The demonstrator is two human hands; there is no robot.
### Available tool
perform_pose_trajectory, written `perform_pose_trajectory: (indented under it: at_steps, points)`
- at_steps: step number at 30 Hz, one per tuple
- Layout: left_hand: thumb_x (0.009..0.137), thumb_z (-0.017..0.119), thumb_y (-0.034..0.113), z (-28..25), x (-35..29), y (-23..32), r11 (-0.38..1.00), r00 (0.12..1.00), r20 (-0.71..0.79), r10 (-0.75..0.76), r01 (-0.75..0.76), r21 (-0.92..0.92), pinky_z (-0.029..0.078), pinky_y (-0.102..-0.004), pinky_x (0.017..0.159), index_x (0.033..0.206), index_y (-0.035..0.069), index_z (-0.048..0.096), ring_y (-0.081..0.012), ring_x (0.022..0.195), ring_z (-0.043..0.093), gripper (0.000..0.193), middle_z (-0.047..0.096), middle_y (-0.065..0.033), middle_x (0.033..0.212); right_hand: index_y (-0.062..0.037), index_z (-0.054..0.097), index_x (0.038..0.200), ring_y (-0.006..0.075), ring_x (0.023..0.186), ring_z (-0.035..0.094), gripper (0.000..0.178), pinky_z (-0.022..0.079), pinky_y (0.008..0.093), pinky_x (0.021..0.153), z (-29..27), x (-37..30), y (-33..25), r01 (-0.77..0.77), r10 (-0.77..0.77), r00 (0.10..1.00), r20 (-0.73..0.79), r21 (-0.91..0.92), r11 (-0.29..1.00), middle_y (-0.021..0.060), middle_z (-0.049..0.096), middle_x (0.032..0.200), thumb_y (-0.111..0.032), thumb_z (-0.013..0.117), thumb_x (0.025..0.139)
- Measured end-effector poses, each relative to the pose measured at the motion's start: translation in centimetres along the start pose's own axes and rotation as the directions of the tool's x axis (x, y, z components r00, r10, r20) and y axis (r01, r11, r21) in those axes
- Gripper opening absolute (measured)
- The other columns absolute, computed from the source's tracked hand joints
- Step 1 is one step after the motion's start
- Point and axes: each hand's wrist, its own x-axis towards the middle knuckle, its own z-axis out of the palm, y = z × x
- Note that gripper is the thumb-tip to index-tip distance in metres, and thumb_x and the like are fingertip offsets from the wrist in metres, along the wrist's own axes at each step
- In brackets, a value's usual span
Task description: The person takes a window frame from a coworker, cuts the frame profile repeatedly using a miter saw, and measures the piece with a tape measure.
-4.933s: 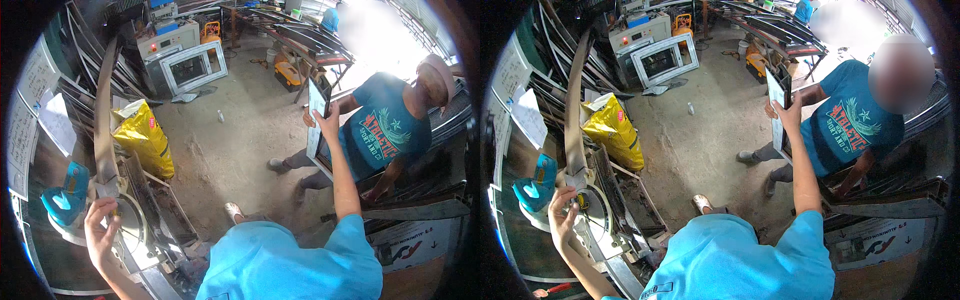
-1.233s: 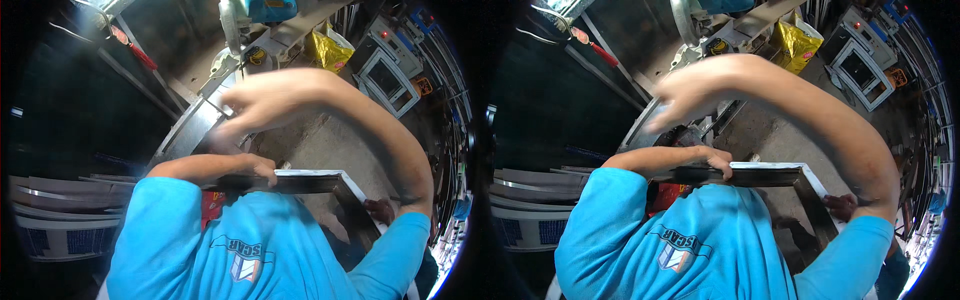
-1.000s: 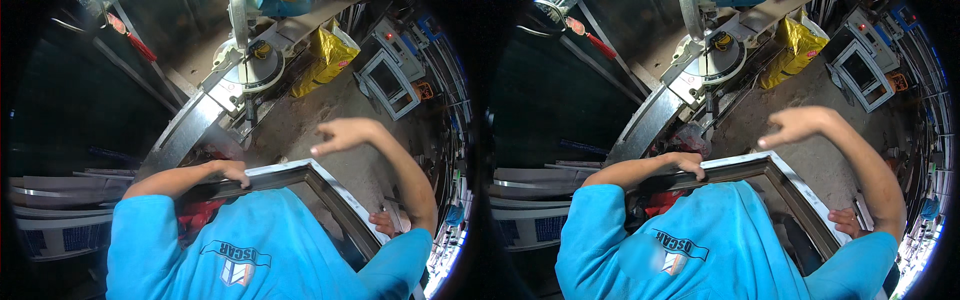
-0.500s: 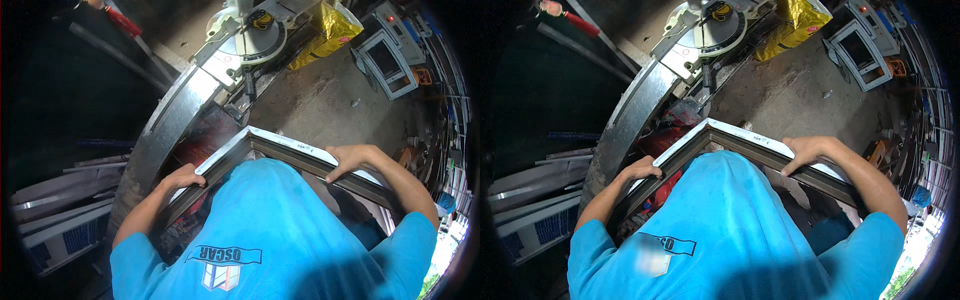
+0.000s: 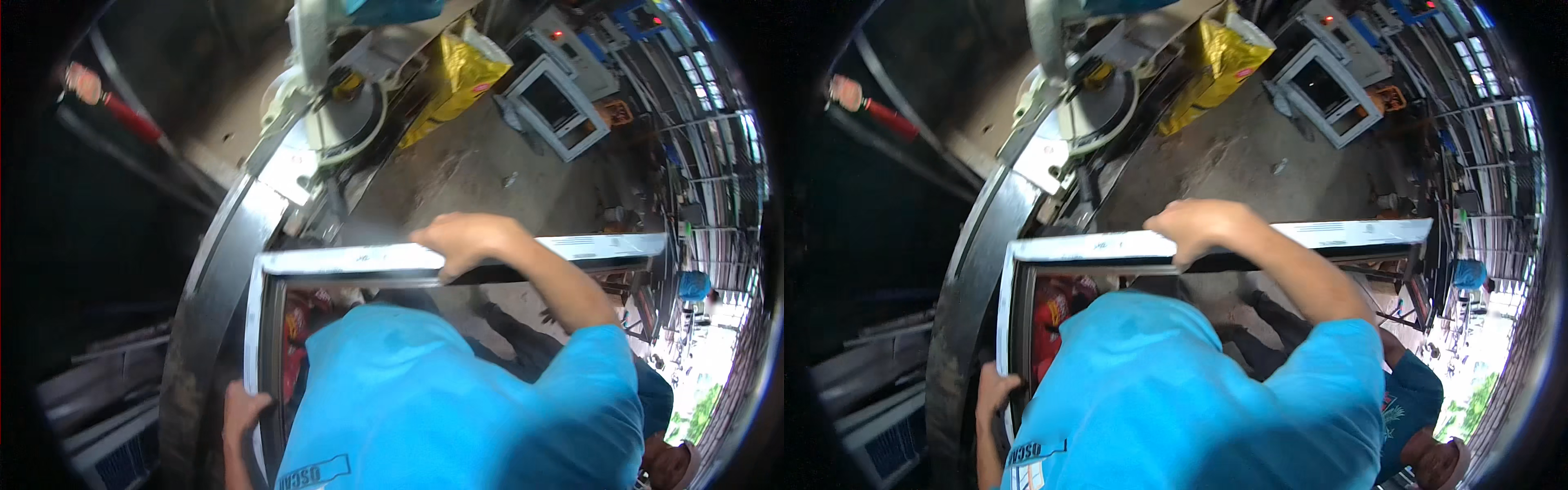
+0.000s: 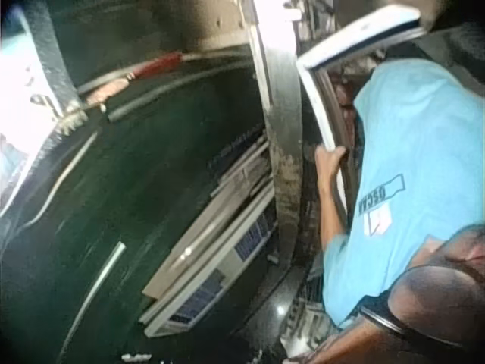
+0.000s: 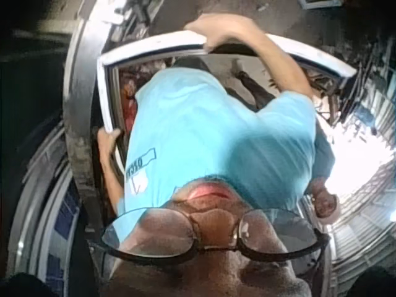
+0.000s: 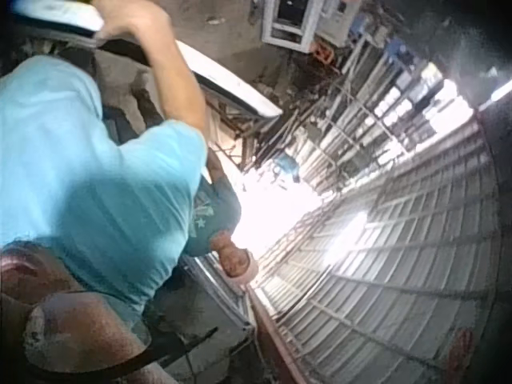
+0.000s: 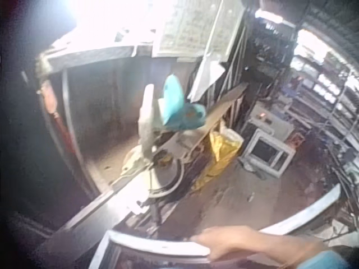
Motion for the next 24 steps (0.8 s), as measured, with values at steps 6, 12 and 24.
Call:
perform_pose_trajectory:
  at_steps: [6, 12, 24]
  points:
    - [0.066, 0.07, 0.012, 2.4, -3.1, -1.7, 0.971, 0.979, -0.068, -0.19, 0.177, -0.159, 0.056, -0.037, 0.076, 0.107, -0.01, 0.072, -0.0252, 0.08, 0.072, 0.046, 0.075, -0.0158, 0.089, 0.0011, 0.066, 0.115, 0.0419, 0.104, 0.07, 0.049, 0.057, 0.0484, 0.09, -0.1, 4.7, -0.9, 0.049, -0.047, 0.998, 0.04, -0.059, 0.997, 0.0239, 0.073, 0.105, -0.013, 0.078, 0.07]
    - [0.07, 0.068, 0.01, 6.3, -7.7, -7.8, 0.993, 0.988, -0.152, -0.028, 0.01, -0.119, 0.052, -0.0403, 0.089, 0.124, -0.007, 0.062, -0.032, 0.105, 0.068, 0.057, 0.068, -0.0236, 0.115, -0.0013, 0.069, 0.115, 0.0399, 0.1, 0.072, 0.049, 0.058, 0.0473, 0.088, -2.1, 7.6, -2.3, 0.194, -0.185, 0.98, 0.073, -0.14, 0.971, 0.0216, 0.074, 0.1, -0.009, 0.077, 0.068]
    - [0.071, 0.07, 0.013, 13.1, -12.5, -9.5, 0.838, 0.767, -0.342, -0.543, 0.467, -0.281, 0.05, -0.0423, 0.095, 0.126, -0.006, 0.062, -0.0342, 0.113, 0.065, 0.059, 0.065, -0.0266, 0.125, -0.0004, 0.071, 0.108, 0.0394, 0.096, 0.073, 0.04, 0.059, 0.049, 0.082, -3.8, 13.4, -4.4, 0.479, -0.469, 0.877, 0.101, -0.211, 0.852, 0.0206, 0.074, 0.095, -0.005, 0.073, 0.069]
